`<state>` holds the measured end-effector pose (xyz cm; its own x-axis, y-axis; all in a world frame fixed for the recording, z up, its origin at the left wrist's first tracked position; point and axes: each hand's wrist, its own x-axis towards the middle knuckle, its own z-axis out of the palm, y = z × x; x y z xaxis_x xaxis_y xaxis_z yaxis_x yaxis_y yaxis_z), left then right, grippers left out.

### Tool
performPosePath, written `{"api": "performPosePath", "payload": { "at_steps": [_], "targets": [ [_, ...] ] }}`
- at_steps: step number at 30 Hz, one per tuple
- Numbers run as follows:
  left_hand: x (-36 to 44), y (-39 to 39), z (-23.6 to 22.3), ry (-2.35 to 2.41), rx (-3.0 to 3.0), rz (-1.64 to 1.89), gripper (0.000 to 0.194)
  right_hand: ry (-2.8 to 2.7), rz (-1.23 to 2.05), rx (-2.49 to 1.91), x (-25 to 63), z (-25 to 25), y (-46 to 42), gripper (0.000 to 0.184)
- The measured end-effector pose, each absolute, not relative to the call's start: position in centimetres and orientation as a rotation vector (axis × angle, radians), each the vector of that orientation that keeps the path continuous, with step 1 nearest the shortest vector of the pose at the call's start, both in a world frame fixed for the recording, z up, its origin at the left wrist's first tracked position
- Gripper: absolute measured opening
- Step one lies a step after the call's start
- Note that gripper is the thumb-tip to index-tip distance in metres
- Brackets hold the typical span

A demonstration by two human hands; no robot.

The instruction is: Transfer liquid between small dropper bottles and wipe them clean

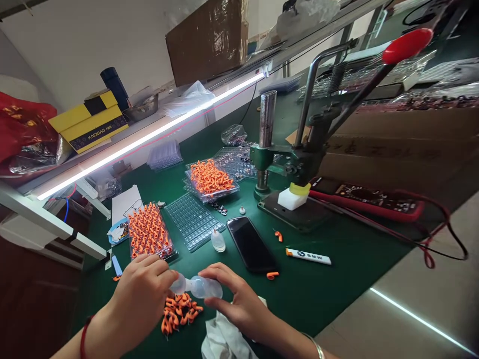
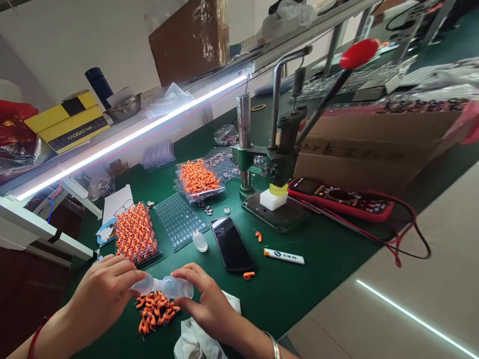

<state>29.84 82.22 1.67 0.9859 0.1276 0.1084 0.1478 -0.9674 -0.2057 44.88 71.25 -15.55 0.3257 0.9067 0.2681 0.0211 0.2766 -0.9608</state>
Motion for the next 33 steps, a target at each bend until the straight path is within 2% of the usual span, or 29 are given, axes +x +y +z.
{"api": "performPosePath", "payload": {
  "at_steps": [6,18,22,33],
  "targets": [
    [29.9,82.3,1.7,-0.224,-2.934,-0.228,0.028,-1.062,0.786,-1.109,44.7,-15.7,71.4,0.033],
    [30.4,82.2,3.5,-0.252,-2.977,0.015,0.033,-1.04,0.798,-1.076,44.6,-15.2,71.3,0.036],
    [30.4,82.5,3.7,-0.263,-3.032,0.004,0.04,-1.038,0.796,-1.061,44.5,-15.1,71.4,0.034],
    [30.3,82.7,4.1,-0.266,-3.073,-0.003,0.04,-1.034,0.789,-1.047,44.6,-14.9,71.2,0.033]
  ]
}}
